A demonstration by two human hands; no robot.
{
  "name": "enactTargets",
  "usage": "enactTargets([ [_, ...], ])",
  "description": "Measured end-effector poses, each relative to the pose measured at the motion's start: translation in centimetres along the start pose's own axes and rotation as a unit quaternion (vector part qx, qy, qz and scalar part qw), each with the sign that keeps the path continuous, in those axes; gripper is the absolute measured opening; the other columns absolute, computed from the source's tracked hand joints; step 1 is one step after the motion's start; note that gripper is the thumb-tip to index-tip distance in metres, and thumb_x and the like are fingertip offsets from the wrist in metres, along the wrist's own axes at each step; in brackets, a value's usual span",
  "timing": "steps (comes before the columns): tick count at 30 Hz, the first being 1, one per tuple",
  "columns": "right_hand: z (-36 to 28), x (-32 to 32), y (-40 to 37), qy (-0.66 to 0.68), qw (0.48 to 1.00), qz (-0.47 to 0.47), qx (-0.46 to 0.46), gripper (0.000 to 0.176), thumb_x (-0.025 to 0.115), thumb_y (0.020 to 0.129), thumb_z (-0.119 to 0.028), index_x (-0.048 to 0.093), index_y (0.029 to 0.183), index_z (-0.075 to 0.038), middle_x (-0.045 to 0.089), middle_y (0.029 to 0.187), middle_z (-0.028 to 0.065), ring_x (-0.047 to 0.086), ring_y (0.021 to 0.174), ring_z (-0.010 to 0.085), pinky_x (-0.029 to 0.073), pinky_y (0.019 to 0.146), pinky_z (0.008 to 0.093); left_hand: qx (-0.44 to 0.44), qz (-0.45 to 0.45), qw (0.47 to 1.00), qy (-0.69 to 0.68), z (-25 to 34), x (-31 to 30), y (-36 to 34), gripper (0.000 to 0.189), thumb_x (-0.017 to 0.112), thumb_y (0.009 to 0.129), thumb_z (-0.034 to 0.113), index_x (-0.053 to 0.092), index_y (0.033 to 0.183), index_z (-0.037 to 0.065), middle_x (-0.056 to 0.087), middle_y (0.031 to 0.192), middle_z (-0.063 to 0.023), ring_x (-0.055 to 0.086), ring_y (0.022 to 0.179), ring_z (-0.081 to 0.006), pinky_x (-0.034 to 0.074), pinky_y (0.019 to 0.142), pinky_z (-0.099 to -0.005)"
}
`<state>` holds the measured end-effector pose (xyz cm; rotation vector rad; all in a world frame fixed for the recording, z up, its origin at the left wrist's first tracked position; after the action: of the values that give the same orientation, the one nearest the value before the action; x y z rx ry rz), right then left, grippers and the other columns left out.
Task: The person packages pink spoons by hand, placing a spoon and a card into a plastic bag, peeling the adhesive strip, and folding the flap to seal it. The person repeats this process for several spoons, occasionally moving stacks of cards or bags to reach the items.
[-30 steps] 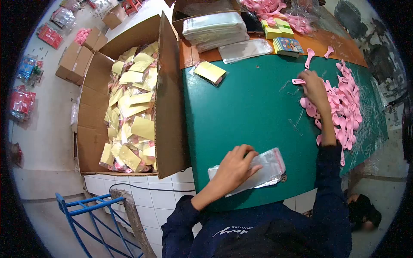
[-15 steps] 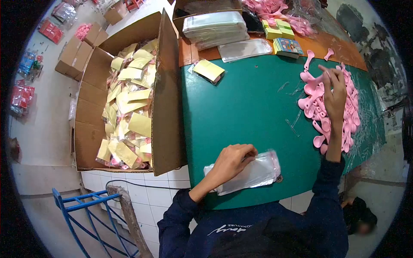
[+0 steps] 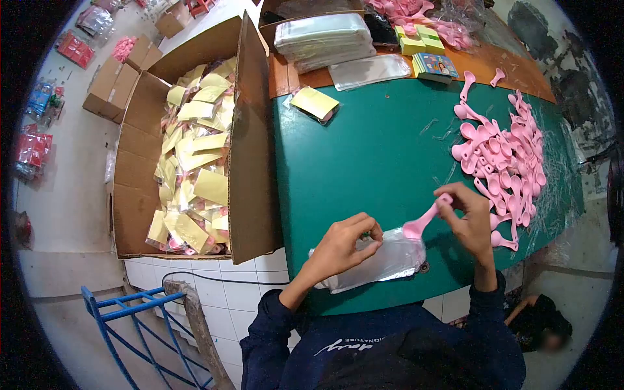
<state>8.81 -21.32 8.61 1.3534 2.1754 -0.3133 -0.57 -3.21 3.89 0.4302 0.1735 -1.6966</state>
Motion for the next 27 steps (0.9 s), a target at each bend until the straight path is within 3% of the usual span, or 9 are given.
enactTargets([
  [1, -0.3, -0.7, -0.1, -0.004, 0.999, 0.038, -0.004, 0.013, 0.059, 0.083, -0.004, 0.06, 0.095, 0.001, 0.061, 0.078, 0.0059, 0.06, 0.07, 0.0102, 0.049, 0.06, 0.0227, 0.012, 0.007, 0.999, 0.03, 0.0, 0.1, 0.0, 0.011, 0.066, 0.074, 0.005, 0.057, 0.08, 0.003, 0.057, 0.086, -0.0075, 0.061, 0.074, -0.0244, 0.05, 0.064, -0.0326],
  [2, -0.1, -1.1, -0.4, 0.08, 0.992, 0.081, 0.051, 0.013, 0.06, 0.081, -0.004, 0.061, 0.093, 0.001, 0.061, 0.078, 0.0059, 0.06, 0.071, 0.0098, 0.049, 0.062, 0.0238, 0.024, 0.014, 0.998, 0.06, 0.1, 0.2, -0.1, 0.011, 0.066, 0.073, 0.005, 0.057, 0.08, 0.004, 0.057, 0.086, -0.0075, 0.061, 0.074, -0.0251, 0.05, 0.064, -0.0331],
  [5, -0.8, -0.9, -1.0, 0.137, 0.987, 0.069, 0.037, 0.013, 0.062, 0.079, -0.003, 0.062, 0.092, 0.001, 0.061, 0.078, 0.0056, 0.059, 0.072, 0.009, 0.049, 0.063, 0.0245, 0.016, 0.019, 0.996, 0.088, -0.3, 0.7, -0.4, 0.012, 0.066, 0.072, 0.005, 0.057, 0.081, 0.004, 0.056, 0.088, -0.0076, 0.06, 0.074, -0.0265, 0.049, 0.063, -0.0348],
  [6, -1.3, -0.4, -0.9, 0.046, 0.999, 0.023, -0.008, 0.014, 0.062, 0.079, -0.003, 0.061, 0.092, 0.002, 0.062, 0.079, 0.0074, 0.061, 0.072, 0.0121, 0.049, 0.063, 0.025, 0.016, 0.018, 0.996, 0.088, -0.4, 0.9, -0.5, 0.012, 0.066, 0.073, 0.004, 0.057, 0.081, 0.004, 0.056, 0.087, -0.0076, 0.06, 0.074, -0.0266, 0.049, 0.063, -0.0349],
  [11, -2.0, 1.2, -1.3, -0.055, 0.995, 0.0, -0.079, 0.014, 0.064, 0.078, -0.004, 0.061, 0.091, 0.001, 0.062, 0.081, 0.0114, 0.062, 0.069, 0.0187, 0.049, 0.06, 0.0277, 0.004, 0.014, 0.998, 0.065, 0.3, 0.5, -0.9, 0.011, 0.064, 0.073, 0.001, 0.055, 0.079, 0.003, 0.059, 0.09, -0.0078, 0.062, 0.079, -0.0243, 0.051, 0.066, -0.0327],
  [14, -2.1, 1.1, -1.6, -0.074, 0.993, 0.004, -0.086, 0.015, 0.064, 0.078, -0.004, 0.061, 0.092, 0.001, 0.062, 0.081, 0.0113, 0.062, 0.069, 0.0183, 0.049, 0.06, 0.0279, 0.03, 0.018, 0.997, -0.074, 1.2, -0.4, -1.1, 0.013, 0.059, 0.077, -0.002, 0.05, 0.085, 0.003, 0.063, 0.096, -0.0108, 0.064, 0.085, -0.0203, 0.052, 0.071, -0.0306],
  [17, -2.3, 0.8, -1.4, -0.072, 0.994, 0.005, -0.088, 0.016, 0.064, 0.078, -0.004, 0.06, 0.092, 0.001, 0.062, 0.081, 0.0111, 0.062, 0.069, 0.0178, 0.049, 0.06, 0.0274, -0.107, 0.01, 0.938, -0.329, -0.6, 0.1, -1.7, 0.018, 0.053, 0.081, -0.003, 0.044, 0.096, 0.004, 0.063, 0.101, -0.0156, 0.064, 0.089, -0.0182, 0.052, 0.074, -0.0296],
  [21, -1.8, -0.2, -1.0, 0.02, 0.999, 0.04, -0.016, 0.016, 0.064, 0.079, -0.003, 0.059, 0.094, 0.001, 0.062, 0.081, 0.0092, 0.062, 0.07, 0.0147, 0.05, 0.062, 0.0263, -0.216, 0.019, 0.895, -0.39, -1.5, 0.2, -1.2, 0.031, 0.058, 0.086, 0.003, 0.037, 0.108, 0.005, 0.065, 0.092, -0.0156, 0.064, 0.084, -0.0187, 0.052, 0.071, -0.0286],
  [27, -1.7, -0.9, -1.1, 0.183, 0.971, 0.155, -0.01, 0.023, 0.06, 0.083, 0.001, 0.048, 0.102, 0.001, 0.058, 0.082, 0.0083, 0.061, 0.072, 0.0144, 0.052, 0.062, 0.0253, -0.205, 0.04, 0.91, -0.359, -1.7, 0.4, -1.0, 0.042, 0.062, 0.084, 0.003, 0.038, 0.118, 0.003, 0.066, 0.089, -0.012, 0.063, 0.085, -0.0148, 0.052, 0.07, -0.0257],
])
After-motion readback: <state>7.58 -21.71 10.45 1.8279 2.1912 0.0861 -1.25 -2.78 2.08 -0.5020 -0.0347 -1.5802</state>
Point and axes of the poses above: each hand's wrist, its own y-axis towards the middle knuckle, its own x-axis out of the palm, z = x × y, the point moved 7 cm from there along y, towards the middle knuckle
